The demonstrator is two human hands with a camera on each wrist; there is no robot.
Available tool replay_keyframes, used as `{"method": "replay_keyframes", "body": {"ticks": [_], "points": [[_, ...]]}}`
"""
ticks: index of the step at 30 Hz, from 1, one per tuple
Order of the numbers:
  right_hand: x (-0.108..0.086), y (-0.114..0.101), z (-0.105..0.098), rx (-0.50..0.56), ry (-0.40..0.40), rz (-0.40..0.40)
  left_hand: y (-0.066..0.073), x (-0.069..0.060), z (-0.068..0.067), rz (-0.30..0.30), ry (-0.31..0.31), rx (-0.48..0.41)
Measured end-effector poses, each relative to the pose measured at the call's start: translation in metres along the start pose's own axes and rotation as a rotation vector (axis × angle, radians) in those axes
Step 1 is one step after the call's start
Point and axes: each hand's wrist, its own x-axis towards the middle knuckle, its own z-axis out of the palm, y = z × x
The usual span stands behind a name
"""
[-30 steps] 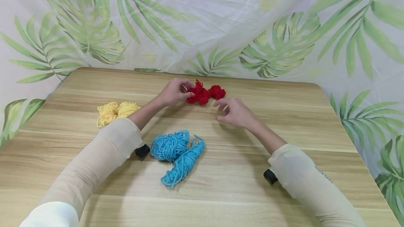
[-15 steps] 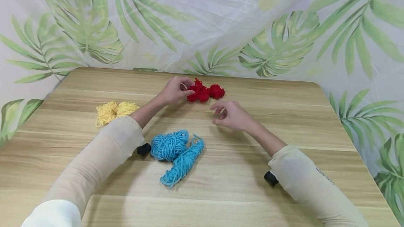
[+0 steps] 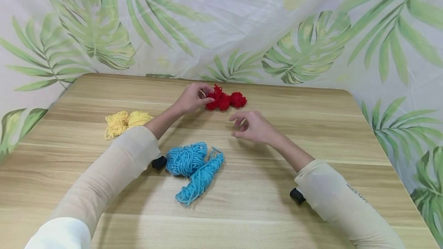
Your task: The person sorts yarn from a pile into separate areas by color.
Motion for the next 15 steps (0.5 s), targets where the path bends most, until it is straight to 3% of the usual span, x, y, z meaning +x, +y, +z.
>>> {"method": "replay_keyframes", "body": {"ticks": [5, 15], "points": [[0.0, -0.0013, 0.0009, 0.011, -0.006, -0.001, -0.0011, -0.0012, -0.0014, -0.02, -0.037, 0.0], [-0.0002, -0.0052, 0.0015, 0.006, -0.02, 0.004, -0.0074, -0.0024, -0.0057, 0.012, -0.113, -0.049]]}}
